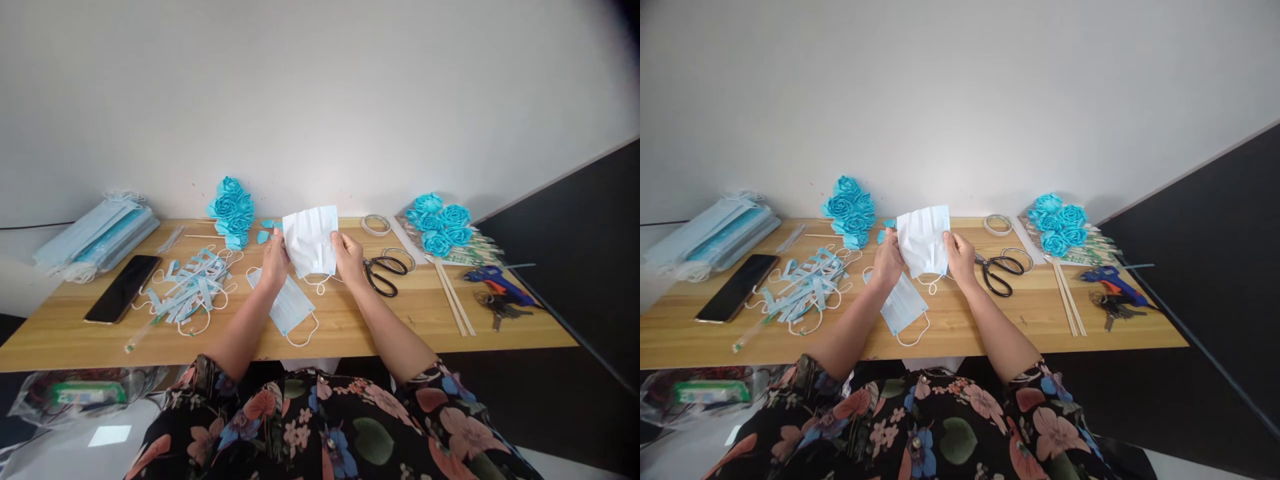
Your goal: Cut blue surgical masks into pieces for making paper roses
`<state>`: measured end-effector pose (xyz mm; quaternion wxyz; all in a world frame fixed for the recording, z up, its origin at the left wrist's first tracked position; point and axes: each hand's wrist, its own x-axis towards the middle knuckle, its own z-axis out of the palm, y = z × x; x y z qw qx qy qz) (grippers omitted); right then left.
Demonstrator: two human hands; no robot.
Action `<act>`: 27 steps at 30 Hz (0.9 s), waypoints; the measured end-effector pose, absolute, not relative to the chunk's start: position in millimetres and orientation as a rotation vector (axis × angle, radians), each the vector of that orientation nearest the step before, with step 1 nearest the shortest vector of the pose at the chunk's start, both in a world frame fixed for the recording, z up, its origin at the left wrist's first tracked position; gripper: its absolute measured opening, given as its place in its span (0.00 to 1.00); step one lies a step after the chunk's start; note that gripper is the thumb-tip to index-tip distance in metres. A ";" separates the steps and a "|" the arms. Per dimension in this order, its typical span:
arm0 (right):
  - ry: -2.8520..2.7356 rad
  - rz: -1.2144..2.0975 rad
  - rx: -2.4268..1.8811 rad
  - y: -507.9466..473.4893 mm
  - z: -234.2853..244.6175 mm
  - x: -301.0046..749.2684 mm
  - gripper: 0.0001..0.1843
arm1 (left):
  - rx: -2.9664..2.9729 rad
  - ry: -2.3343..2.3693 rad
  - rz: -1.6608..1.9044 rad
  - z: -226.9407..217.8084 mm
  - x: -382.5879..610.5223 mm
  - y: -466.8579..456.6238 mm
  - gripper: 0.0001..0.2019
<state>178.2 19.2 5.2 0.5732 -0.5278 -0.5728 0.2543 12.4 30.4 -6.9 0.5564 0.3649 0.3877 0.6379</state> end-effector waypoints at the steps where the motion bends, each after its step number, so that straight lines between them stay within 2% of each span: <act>1: -1.319 0.587 -1.238 19.8 5.6 179.1 0.29 | 0.854 0.859 1.470 -7.3 14.3 29.3 0.32; 4: -1.276 0.570 -1.229 22.0 5.3 181.4 0.28 | 0.907 0.849 1.421 -9.6 16.8 27.1 0.30; 11: -1.322 0.526 -1.242 20.3 2.4 177.8 0.28 | 1.052 1.031 1.475 -12.3 17.1 24.9 0.20; 23: -1.307 0.370 -1.291 24.5 1.4 185.1 0.28 | 1.092 1.143 1.557 -10.2 14.1 30.1 0.12; 27: -1.291 0.529 -1.242 23.9 2.4 184.5 0.29 | 1.107 1.146 1.587 -11.5 10.6 32.0 0.12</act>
